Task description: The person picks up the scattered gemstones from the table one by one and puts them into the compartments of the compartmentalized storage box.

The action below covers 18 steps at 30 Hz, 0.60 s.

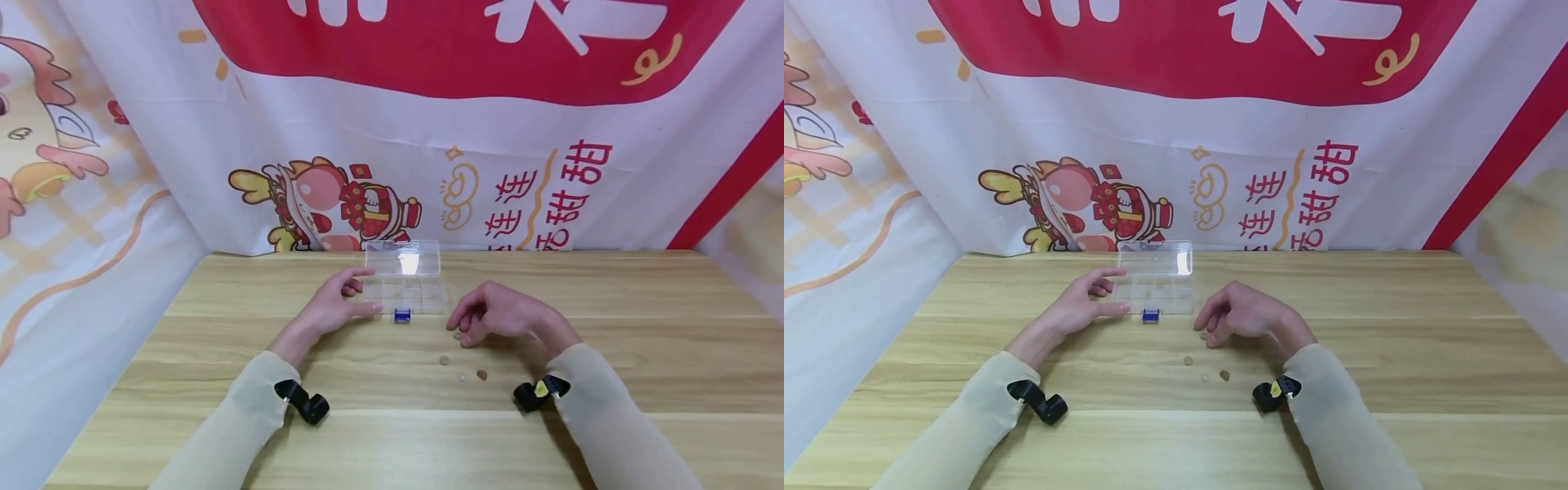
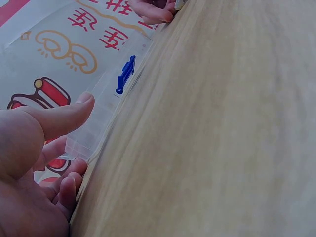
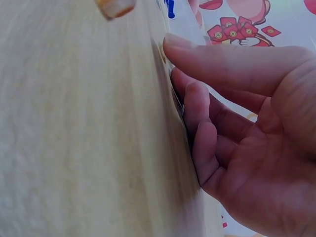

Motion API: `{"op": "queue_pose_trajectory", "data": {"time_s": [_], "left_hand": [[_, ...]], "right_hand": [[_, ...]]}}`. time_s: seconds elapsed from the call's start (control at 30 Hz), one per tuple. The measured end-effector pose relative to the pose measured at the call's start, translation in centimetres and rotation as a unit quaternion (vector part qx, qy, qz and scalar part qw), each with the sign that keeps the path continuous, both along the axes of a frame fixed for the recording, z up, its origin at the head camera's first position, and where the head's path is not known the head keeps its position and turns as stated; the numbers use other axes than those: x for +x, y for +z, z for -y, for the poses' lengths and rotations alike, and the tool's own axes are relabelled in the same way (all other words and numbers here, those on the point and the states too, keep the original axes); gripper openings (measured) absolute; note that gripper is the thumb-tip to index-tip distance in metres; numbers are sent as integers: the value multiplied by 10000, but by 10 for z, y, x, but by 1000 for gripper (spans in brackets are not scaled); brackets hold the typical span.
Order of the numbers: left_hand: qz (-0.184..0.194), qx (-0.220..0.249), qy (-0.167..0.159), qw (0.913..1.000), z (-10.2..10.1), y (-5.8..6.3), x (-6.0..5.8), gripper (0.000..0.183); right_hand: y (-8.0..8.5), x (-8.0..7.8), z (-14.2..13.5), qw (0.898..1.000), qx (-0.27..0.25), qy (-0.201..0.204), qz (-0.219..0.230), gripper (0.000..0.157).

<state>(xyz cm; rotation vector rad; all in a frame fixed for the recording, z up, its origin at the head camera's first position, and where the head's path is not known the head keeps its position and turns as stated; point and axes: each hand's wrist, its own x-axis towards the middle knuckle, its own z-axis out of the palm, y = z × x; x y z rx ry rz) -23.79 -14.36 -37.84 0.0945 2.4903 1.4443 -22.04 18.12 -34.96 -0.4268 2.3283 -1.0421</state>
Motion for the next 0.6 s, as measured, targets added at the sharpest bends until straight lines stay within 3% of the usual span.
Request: {"op": "queue_pose_trajectory", "data": {"time_s": [0.6], "left_hand": [[-34, -45, -20, 10000, -1, 1, 0, 71]], "right_hand": [[-2, 0, 3, 9999, 110, -10, -130, 14]]}}
